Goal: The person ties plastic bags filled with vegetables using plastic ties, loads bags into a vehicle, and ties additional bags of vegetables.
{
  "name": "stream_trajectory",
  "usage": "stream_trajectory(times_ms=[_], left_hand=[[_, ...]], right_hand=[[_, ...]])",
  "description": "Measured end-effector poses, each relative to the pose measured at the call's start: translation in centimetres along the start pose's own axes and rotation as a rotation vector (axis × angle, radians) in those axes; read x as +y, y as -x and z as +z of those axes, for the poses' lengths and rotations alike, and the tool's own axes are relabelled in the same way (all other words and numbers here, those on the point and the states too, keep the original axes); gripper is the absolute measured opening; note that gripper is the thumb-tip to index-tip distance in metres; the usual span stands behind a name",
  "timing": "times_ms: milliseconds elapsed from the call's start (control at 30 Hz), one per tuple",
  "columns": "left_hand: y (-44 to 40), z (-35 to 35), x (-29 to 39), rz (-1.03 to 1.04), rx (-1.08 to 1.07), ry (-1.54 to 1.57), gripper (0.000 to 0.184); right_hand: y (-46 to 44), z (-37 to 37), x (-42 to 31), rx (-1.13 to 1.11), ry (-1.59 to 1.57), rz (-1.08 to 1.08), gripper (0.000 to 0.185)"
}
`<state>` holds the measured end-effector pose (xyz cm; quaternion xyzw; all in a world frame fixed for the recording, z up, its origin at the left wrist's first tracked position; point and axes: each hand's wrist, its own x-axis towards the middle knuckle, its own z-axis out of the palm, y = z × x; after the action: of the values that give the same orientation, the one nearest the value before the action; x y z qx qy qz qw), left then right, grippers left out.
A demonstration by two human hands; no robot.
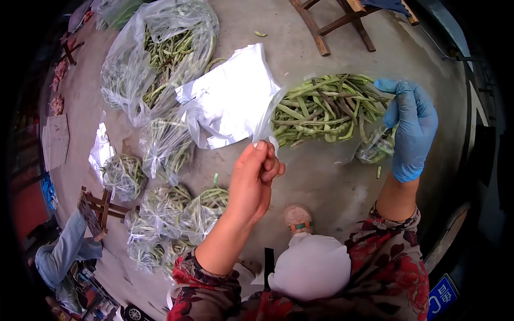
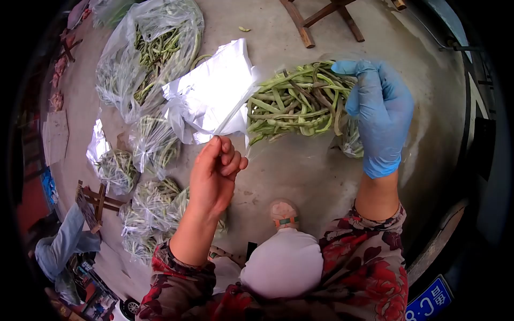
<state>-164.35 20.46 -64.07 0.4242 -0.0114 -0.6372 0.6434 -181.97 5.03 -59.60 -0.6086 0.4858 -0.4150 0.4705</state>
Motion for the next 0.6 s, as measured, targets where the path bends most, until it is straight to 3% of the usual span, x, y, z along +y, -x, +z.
stream_trajectory(times_ms=[67, 233, 467, 600], left_hand=[[2.7, -2.3, 1.8, 0.077, 0.139, -0.007, 0.019], [7.5, -11.2, 4.1, 0.179, 0.47, 0.001, 0.026], [13.8, -12.1, 8.2, 0.245, 0.152, 0.062, 0.038], [10.8, -16.7, 5.6, 0.012, 0.166, -0.182, 0.039]], right_hand=[[1.8, 1.5, -0.6, -0.107, 0.007, 0.039, 0.022], [6.4, 9.9, 3.1, -0.464, -0.35, 0.265, 0.026], [12.0, 14.6, -3.2, -0.794, -0.38, 0.496, 0.033], [13.2, 18.2, 3.4, -1.074, -0.268, 0.67, 0.035]])
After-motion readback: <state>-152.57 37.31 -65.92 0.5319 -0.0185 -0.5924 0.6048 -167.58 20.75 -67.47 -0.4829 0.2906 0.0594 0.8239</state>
